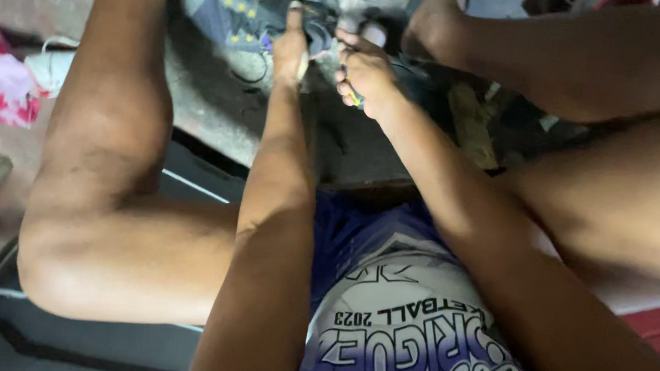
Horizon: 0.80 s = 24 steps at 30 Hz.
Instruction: The person uses a screwdriver to pry and separate the sole from the upper of a black and blue athletic shoe. They repeatedly insert the tool into the seam and apply leverage to loosen the bond between the components.
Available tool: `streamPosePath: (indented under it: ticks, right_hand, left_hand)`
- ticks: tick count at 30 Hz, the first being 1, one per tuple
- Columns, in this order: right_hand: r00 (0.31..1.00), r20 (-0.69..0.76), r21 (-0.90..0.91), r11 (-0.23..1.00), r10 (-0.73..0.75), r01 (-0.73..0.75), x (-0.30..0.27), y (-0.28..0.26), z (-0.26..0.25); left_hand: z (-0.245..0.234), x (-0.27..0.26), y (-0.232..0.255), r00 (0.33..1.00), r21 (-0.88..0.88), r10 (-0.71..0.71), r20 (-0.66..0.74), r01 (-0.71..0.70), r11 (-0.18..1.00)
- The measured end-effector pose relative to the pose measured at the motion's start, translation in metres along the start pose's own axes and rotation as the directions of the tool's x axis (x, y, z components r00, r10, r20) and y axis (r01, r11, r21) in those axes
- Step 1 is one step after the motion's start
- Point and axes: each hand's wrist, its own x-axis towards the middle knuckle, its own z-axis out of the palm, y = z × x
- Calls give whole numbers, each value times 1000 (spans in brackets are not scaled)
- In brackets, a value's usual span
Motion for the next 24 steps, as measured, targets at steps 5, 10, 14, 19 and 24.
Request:
streamPosePath:
  ticks: [5,10,14,19,24]
  right_hand:
    - [992,34,-705,701,-120,109,-8,-38,-32]
    - [623,465,-857,-144,-629,495,-14,-61,-32]
    - [942,179,-945,217,-285,245,-32,-105,-11]
    - [995,28,-943,327,-100,60,-43,-133,17]
    - [938,37,-915,365,-345,171,-32,-84,31]
  left_hand:
    - [0,-9,-1,1000,-95,-12,0,12,995]
    - [2,-12,1,995,-15,64,-80,-65,998]
    - [-2,-3,-6,997,117,9,-80,1,993]
    - [2,24,-23,985,324,165,58,-175,930]
    - [4,22,-25,998,148,24,-53,-16,989]
